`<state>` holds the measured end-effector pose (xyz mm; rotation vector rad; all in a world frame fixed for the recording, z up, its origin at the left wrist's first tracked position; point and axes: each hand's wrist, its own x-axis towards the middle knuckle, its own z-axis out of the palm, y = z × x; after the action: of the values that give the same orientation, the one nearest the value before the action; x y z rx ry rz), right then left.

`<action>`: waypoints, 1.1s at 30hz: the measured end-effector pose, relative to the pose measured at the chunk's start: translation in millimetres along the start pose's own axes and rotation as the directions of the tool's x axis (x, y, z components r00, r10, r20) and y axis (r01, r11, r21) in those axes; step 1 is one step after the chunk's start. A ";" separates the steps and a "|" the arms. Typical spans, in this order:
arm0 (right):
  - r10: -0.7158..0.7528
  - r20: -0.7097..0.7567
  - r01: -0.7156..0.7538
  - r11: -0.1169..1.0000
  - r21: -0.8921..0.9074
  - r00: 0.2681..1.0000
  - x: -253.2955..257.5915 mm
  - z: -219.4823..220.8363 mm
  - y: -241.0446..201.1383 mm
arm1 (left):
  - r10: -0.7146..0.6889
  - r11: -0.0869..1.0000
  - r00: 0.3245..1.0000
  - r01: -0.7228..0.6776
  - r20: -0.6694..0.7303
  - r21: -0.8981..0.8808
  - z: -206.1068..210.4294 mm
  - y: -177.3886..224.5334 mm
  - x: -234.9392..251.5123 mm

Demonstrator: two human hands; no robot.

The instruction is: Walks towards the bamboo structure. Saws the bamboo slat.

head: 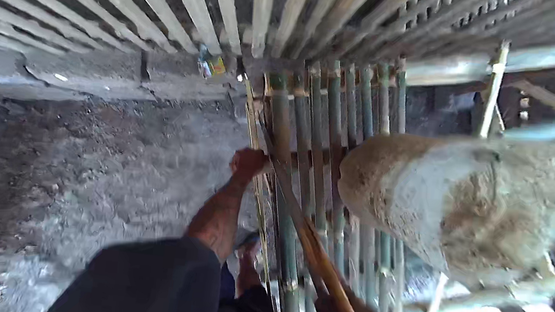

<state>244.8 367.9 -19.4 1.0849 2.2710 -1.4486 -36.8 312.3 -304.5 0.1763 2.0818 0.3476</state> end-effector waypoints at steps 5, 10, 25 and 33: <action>-0.010 -0.053 0.014 0.998 0.064 0.999 -7.4 0.1 1.0 | -0.034 0.997 0.999 0.035 0.018 -0.067 11.8 -5.9 -15.3; 0.094 0.083 -0.097 0.994 0.039 0.992 -27.7 -13.0 -12.6 | -0.076 0.994 0.997 0.076 0.009 -0.082 10.1 -4.0 -16.9; -0.028 -0.051 0.028 1.000 -0.015 0.998 23.3 4.7 10.0 | -0.036 0.996 0.999 0.038 0.022 -0.080 -0.6 -1.4 -17.6; 0.131 0.148 -0.147 0.984 0.104 0.980 -8.0 -12.0 -31.2 | -0.083 0.992 0.996 0.084 0.023 -0.092 2.8 0.2 -17.2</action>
<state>230.9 367.2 12.1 1.1116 1.9959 -1.5622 -25.6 308.4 -291.6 0.0363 2.0428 0.3896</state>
